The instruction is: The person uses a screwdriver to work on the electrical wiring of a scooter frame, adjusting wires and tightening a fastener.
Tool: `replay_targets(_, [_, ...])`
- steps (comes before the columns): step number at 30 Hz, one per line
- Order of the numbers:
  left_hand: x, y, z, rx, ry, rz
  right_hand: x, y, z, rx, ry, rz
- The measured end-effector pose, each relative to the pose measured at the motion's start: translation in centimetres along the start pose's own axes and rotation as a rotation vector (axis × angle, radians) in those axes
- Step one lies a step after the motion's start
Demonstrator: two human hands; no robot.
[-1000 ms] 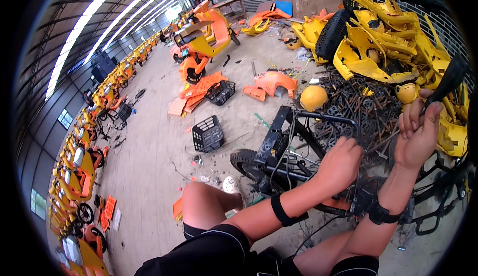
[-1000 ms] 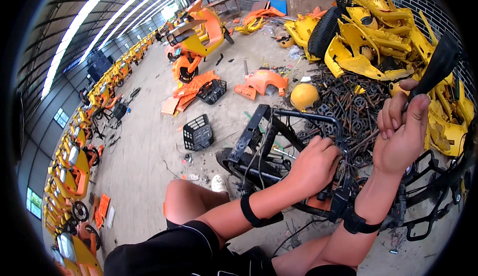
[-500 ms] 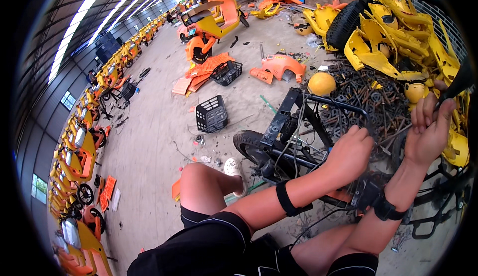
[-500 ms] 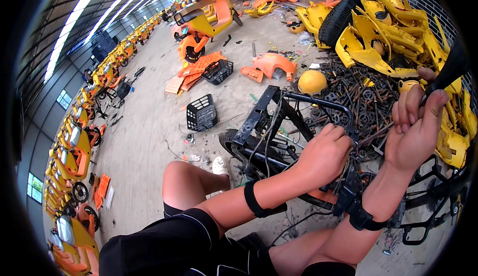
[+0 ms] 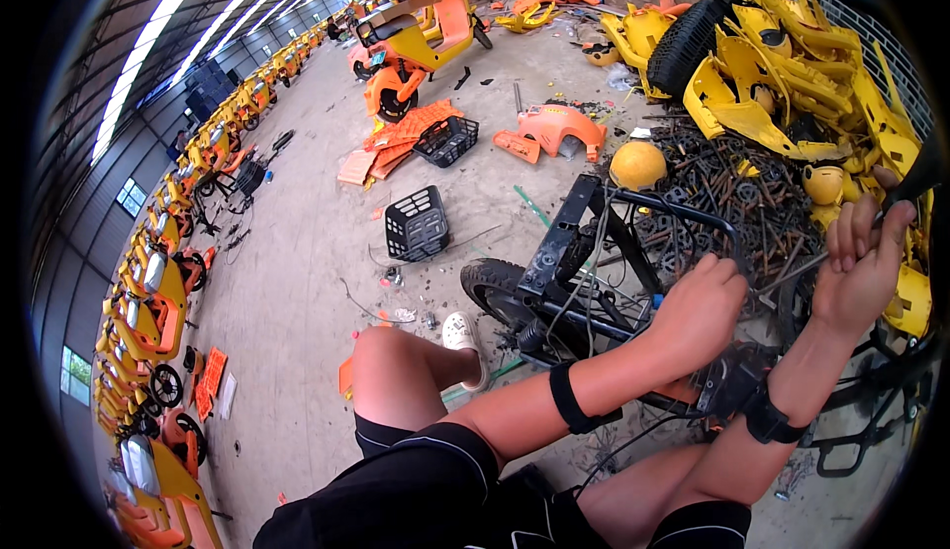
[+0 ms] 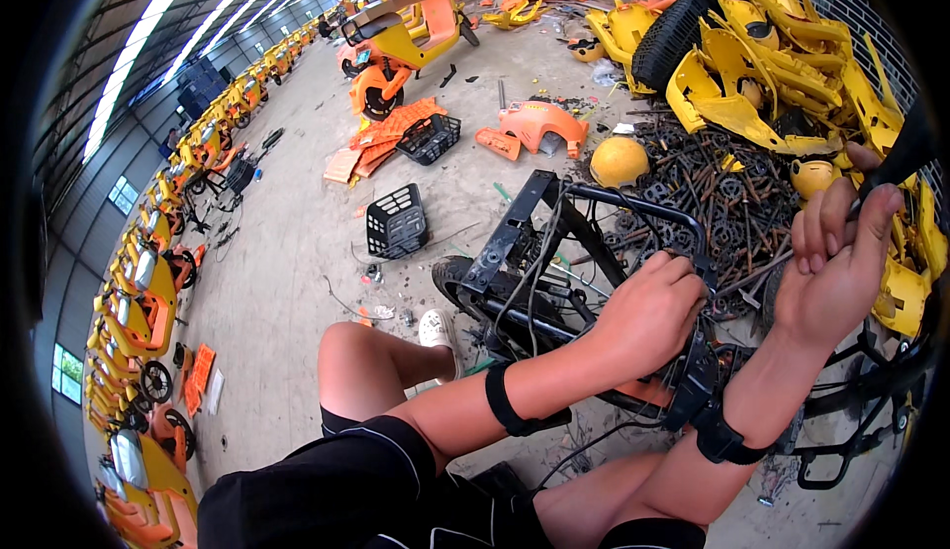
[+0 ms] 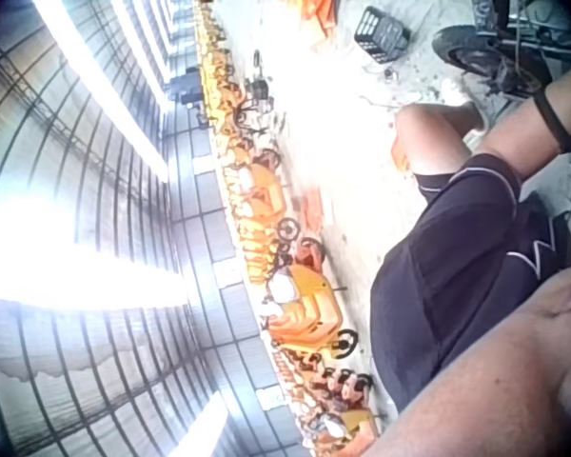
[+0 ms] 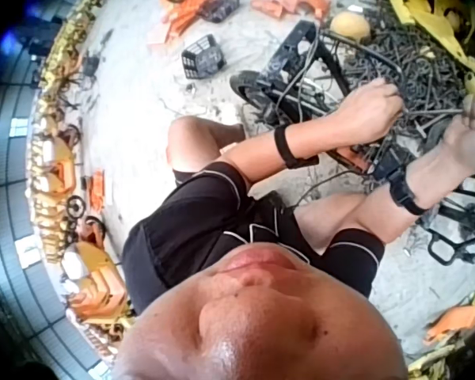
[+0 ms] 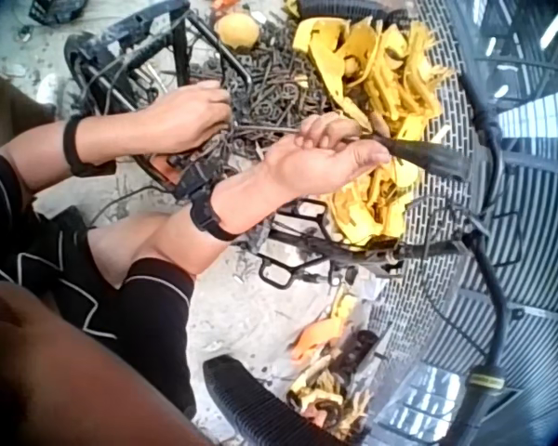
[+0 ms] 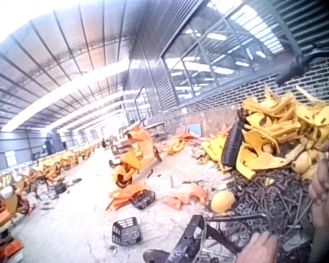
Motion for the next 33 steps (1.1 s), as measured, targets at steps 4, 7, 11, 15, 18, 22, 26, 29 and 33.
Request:
replay_targets(4, [-0.1, 0.1, -0.1, -0.007, 0.035, 0.028, 0.0, -0.4, 0.2, -0.041, 0.004, 0.016])
replay_targets(7, [-0.3, 0.1, -0.1, 0.012, 0.044, 0.051, 0.0, 0.0, 0.1, -0.001, 0.009, 0.039])
replay_targets(11, [-0.2, 0.3, -0.2, 0.01, 0.045, 0.06, -0.1, 0.8, -0.1, 0.022, 0.006, 0.018])
replay_targets(15, [-0.2, 0.3, -0.2, 0.01, 0.042, 0.059, 0.0, 0.9, -0.2, 0.015, 0.0, 0.003])
replay_targets(18, [-0.2, 0.2, -0.2, 0.005, 0.042, 0.062, -0.1, 0.8, -0.2, -0.008, 0.005, 0.01])
replay_targets(22, [-0.3, 0.2, -0.2, -0.001, 0.049, 0.074, 0.0, 0.8, -0.2, 0.0, 0.016, 0.021])
replay_targets(26, [-0.2, 0.3, -0.2, 0.003, 0.049, 0.072, 0.0, 1.0, -0.3, 0.025, 0.022, 0.068])
replay_targets(29, [-0.2, 0.2, -0.2, 0.001, 0.055, 0.073, 0.2, 0.7, -0.3, 0.02, 0.026, 0.076])
replay_targets(33, [-0.5, 0.2, -0.1, -0.002, 0.066, 0.071, 0.3, -0.3, -0.1, -0.031, 0.017, 0.06])
Point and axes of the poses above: each hand's wrist, its own z-axis away from the middle knuckle, its own y-axis out of the back of the hand, x = y × z, the point moved 9 cm from there along -z, towards the middle knuckle, and after that the axes turned 4 degrees about x, right-handed, at the moved point
